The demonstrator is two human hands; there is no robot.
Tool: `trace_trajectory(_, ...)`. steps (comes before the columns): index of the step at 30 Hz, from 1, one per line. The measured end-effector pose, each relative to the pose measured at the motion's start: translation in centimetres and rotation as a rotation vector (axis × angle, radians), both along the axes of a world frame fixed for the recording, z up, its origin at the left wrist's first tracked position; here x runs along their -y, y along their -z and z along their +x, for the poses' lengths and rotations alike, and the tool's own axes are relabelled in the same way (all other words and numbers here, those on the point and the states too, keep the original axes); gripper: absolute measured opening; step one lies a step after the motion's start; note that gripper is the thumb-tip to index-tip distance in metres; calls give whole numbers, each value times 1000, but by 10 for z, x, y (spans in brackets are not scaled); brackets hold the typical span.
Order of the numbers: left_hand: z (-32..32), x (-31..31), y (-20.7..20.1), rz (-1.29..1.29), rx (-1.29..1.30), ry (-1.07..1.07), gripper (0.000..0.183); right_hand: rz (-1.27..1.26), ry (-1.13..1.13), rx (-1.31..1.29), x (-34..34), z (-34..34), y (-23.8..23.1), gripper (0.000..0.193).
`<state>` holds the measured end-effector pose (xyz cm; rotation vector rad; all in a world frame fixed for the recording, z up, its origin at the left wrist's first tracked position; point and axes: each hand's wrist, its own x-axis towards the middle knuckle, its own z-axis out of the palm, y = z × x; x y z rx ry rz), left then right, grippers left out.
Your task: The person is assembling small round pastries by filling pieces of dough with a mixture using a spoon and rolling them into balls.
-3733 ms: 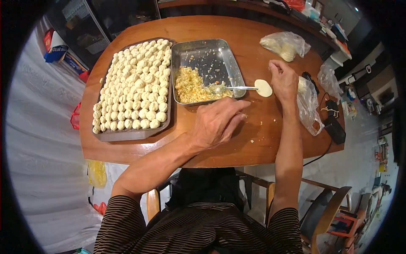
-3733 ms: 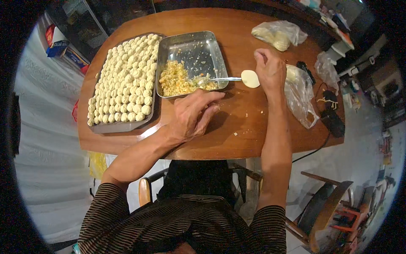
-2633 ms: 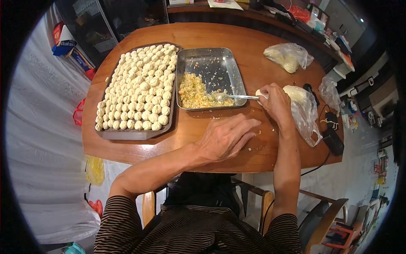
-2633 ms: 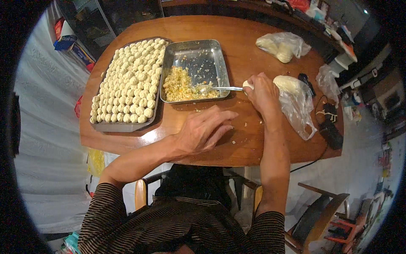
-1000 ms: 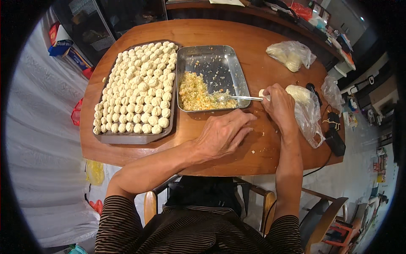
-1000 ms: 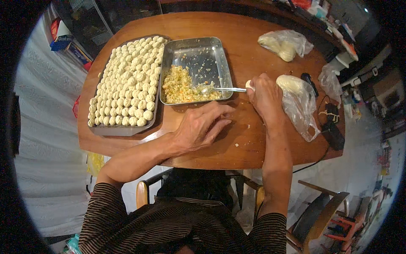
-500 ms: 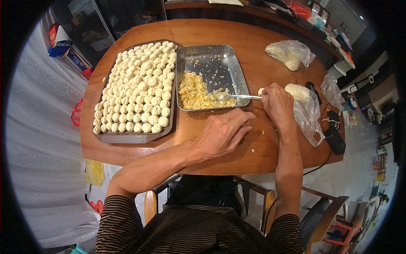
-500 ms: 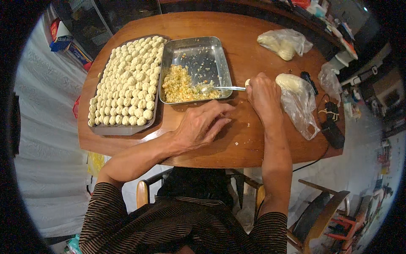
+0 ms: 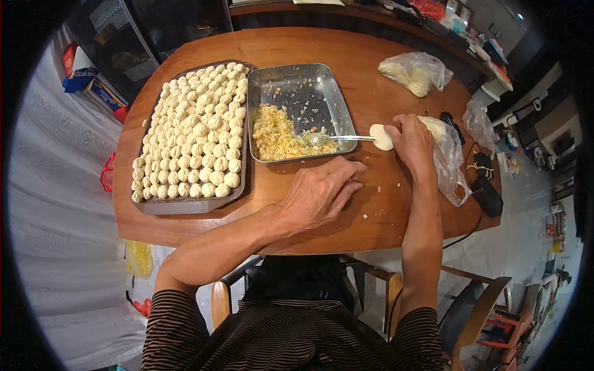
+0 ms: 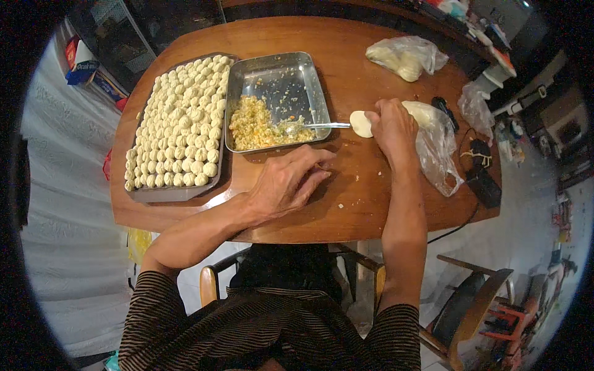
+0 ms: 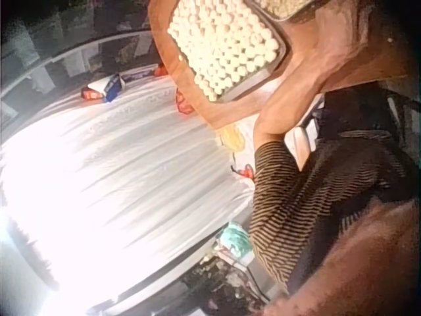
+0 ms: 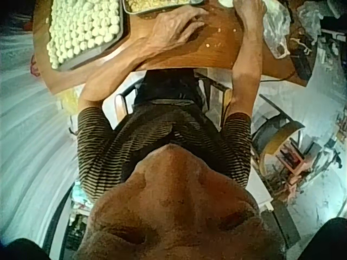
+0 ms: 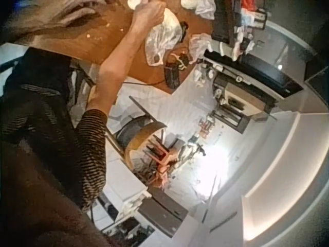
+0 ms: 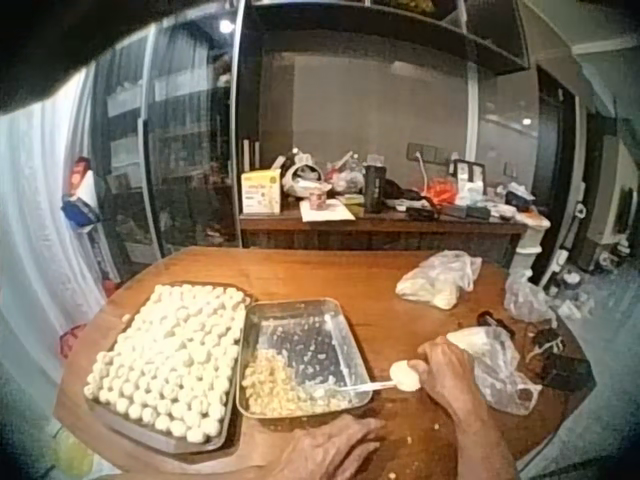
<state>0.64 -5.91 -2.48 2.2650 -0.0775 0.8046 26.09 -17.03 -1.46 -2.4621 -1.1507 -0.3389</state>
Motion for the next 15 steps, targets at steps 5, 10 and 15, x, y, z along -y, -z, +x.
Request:
trace_trajectory(5, 1, -1, 0, -6, 3, 1, 32, -96, 63, -146, -5, 3, 3, 26)
trace_trajectory(10, 0, -1, 0, -22, -34, 0, 33, -59, 107, -252, -7, 1, 1, 24)
trace_trajectory(15, 2, -1, -2, -7, -38, -13, 32, -30, 94, -231, -8, 5, 6, 21)
